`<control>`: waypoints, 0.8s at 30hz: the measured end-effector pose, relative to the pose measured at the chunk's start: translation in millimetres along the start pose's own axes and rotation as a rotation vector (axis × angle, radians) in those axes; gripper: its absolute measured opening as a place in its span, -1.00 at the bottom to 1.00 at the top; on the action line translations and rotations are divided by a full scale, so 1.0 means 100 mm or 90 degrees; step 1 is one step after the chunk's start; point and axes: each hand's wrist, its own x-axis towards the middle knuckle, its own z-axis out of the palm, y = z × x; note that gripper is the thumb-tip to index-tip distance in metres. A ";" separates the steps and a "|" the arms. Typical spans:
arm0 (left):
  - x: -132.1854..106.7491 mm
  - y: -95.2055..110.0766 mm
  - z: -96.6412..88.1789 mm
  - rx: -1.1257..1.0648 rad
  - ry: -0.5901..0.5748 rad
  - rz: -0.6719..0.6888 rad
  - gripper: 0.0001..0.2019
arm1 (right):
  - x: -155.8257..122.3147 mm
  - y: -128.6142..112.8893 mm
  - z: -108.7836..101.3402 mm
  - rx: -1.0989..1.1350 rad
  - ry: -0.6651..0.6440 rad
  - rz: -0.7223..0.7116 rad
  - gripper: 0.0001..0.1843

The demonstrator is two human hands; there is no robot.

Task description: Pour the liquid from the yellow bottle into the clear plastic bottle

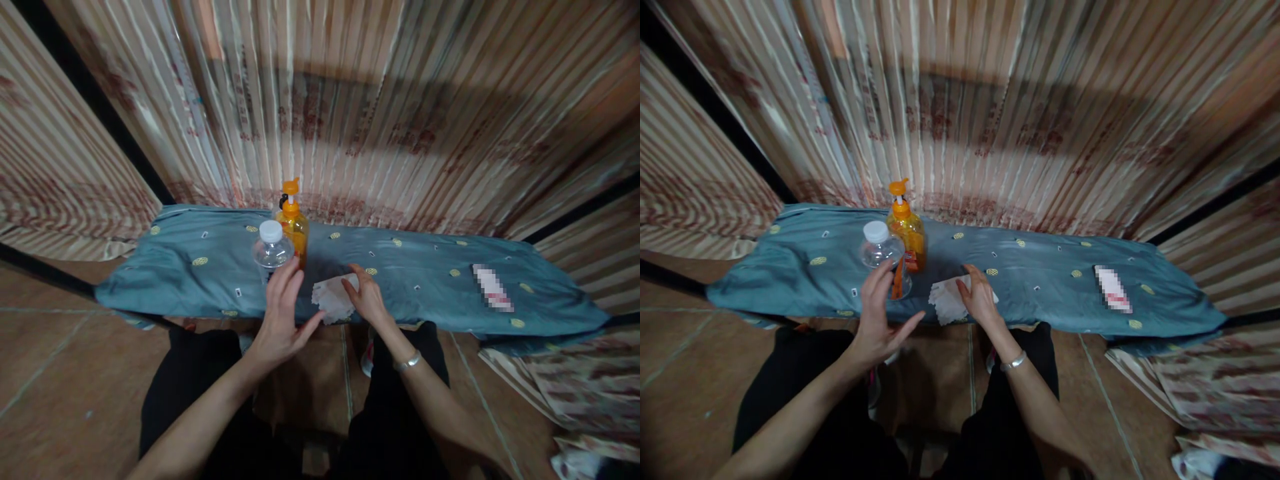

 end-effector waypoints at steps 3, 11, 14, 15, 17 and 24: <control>0.06 -0.19 -0.22 0.120 0.065 -0.014 0.12 | 0.19 -0.27 0.00 0.053 0.023 -0.029 -0.45; 0.03 -0.26 -0.21 0.110 0.055 -0.015 0.05 | 1.39 -1.16 0.06 0.149 0.008 -0.145 -0.31; -0.07 -0.08 -0.08 0.047 -0.002 0.020 -0.07 | 1.69 -1.36 0.20 0.116 -0.071 -0.144 -0.33; -0.13 -0.04 -0.02 0.022 -0.036 0.015 -0.08 | 1.74 -1.39 0.25 0.104 -0.091 -0.138 -0.40; -0.25 -0.02 0.08 -0.044 -0.110 0.014 -0.08 | 1.79 -1.40 0.28 0.087 -0.105 -0.133 -0.53; -0.50 -0.20 0.45 -0.144 -0.188 -0.069 -0.05 | 1.73 -1.14 -0.19 0.072 0.002 -0.130 -0.55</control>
